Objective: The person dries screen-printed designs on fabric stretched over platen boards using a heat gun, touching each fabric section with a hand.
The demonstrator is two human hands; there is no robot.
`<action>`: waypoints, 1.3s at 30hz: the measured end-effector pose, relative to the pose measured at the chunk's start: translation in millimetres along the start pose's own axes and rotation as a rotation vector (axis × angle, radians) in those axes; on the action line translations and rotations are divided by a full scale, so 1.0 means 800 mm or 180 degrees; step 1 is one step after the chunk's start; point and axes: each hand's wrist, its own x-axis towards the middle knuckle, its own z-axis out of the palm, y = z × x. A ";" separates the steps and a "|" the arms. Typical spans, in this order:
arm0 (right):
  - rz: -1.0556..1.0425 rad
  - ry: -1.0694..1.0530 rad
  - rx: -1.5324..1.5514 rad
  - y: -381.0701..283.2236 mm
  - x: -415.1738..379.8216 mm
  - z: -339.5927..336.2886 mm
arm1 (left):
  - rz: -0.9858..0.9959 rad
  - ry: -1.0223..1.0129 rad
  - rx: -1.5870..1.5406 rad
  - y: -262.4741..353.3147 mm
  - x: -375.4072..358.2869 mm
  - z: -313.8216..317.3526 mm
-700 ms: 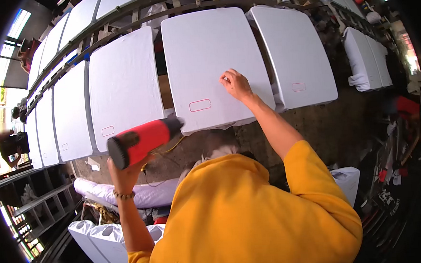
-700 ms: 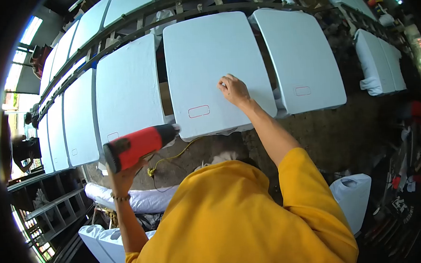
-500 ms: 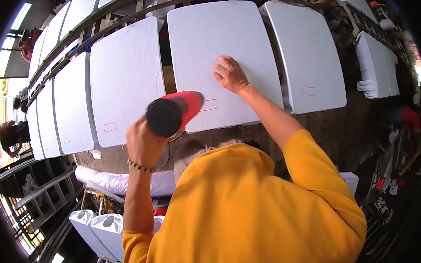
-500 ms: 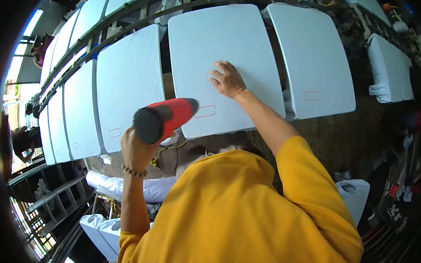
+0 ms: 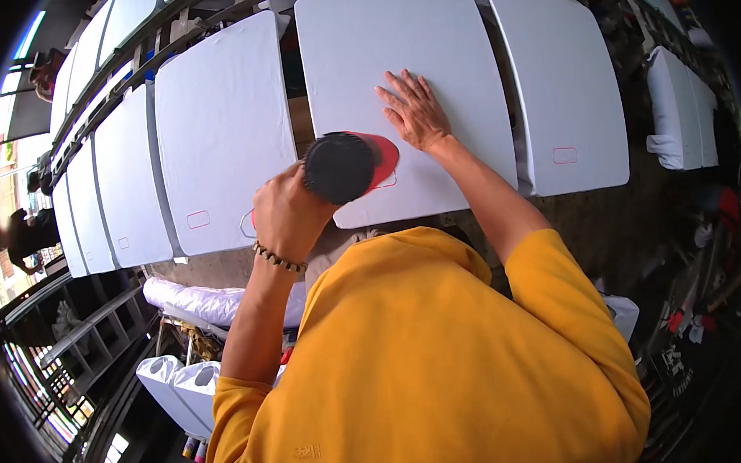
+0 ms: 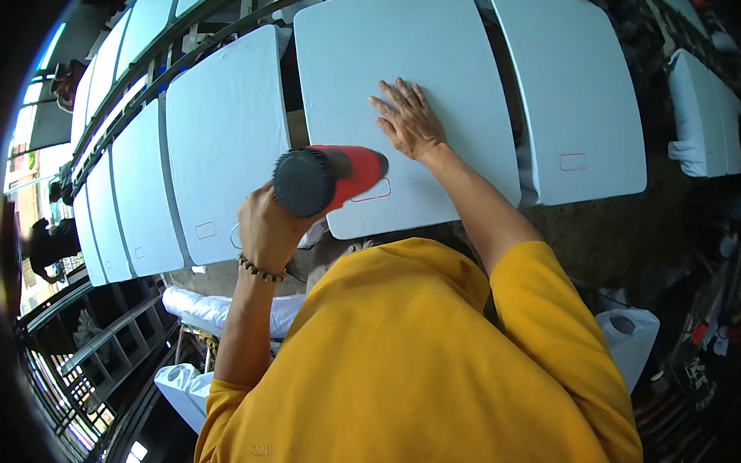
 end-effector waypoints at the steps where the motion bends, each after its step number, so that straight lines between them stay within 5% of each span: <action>1: 0.0016 -0.0041 -0.0025 -0.001 -0.001 0.000 | 0.0014 -0.0001 -0.0094 -0.004 -0.002 -0.003; 5: -0.0025 0.0071 -0.0150 0.000 -0.001 0.005 | -0.0175 -0.0031 0.0114 -0.034 -0.024 -0.035; 8: 0.0100 -0.0117 0.0722 0.008 0.003 -0.007 | -0.0488 0.0169 0.0381 -0.037 -0.046 -0.060; 11: 0.1955 0.0693 0.6254 0.022 0.019 -0.035 | -0.0675 0.0390 -0.0323 -0.037 -0.065 -0.084; 18: 0.2299 0.0561 0.7960 0.027 -0.007 -0.085 | -0.1002 0.0486 -0.0791 -0.042 -0.093 -0.084; 21: 0.2382 0.0119 0.4480 0.040 -0.010 -0.048 | -0.0893 0.0429 -0.0406 -0.034 -0.087 -0.073; 24: 0.0607 0.0507 0.1074 0.032 -0.004 -0.043 | -0.0298 0.0219 -0.0077 -0.010 -0.064 -0.055; 25: 0.0076 0.0515 0.0787 0.038 0.000 -0.028 | -0.0220 0.0112 0.0000 -0.002 -0.054 -0.049; 28: -0.0003 0.0303 -0.0228 0.029 -0.003 -0.008 | -0.0136 0.0137 0.0191 0.021 -0.025 -0.020; 30: 0.0100 -0.0057 -0.0233 0.029 -0.002 -0.006 | -0.0141 0.0285 0.0198 0.032 -0.015 -0.002; 34: 0.0115 -0.0146 -0.0347 0.032 -0.001 -0.005 | -0.0225 -0.0433 -0.0049 0.053 0.004 -0.007; 39: 0.0132 -0.0129 -0.0352 0.031 0.002 -0.008 | -0.0200 0.0003 0.0315 0.042 0.007 -0.001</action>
